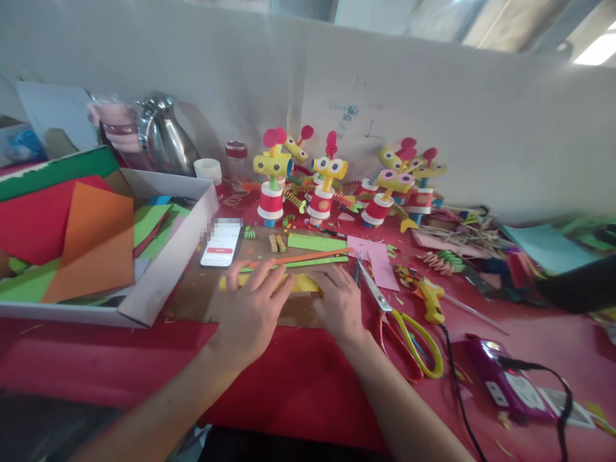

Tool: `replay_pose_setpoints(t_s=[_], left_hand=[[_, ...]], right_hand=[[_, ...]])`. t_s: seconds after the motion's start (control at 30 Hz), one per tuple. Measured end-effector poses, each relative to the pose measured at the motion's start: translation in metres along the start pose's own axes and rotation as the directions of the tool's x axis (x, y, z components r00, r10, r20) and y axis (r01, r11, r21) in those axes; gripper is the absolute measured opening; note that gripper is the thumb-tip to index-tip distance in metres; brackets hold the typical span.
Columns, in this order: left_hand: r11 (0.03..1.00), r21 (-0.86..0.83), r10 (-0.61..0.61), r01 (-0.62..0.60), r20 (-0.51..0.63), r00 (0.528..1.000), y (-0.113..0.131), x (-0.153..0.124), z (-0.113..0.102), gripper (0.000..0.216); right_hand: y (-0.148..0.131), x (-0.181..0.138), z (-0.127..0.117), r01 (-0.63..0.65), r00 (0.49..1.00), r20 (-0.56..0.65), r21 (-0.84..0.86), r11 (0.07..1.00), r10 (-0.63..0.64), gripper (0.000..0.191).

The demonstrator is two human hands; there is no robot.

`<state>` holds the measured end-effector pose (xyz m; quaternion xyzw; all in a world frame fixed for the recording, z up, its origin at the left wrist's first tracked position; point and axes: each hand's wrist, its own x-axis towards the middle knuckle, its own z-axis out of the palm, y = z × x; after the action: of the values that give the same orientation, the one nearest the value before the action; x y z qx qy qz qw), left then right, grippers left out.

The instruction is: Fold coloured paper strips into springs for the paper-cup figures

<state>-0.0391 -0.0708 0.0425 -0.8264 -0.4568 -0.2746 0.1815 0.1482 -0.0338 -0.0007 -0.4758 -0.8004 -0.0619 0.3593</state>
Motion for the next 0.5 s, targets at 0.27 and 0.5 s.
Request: replay_pose_setpoints(t_s=[0.27,0.5], left_hand=[[0.936,0.222,0.277,-0.273,0.018,0.961,-0.014,-0.010,0.034,0.024],[0.961,0.131,0.192,-0.245,0.324,0.926,-0.005,-0.032,0.040,0.028]], right_hand=[[0.003,-0.004,0.004,0.380,0.924,0.179,-0.315,0.870,-0.338,0.016],[0.012,-0.024,-0.006,0.334,0.881,0.395,-0.128,0.934,-0.261,0.020]])
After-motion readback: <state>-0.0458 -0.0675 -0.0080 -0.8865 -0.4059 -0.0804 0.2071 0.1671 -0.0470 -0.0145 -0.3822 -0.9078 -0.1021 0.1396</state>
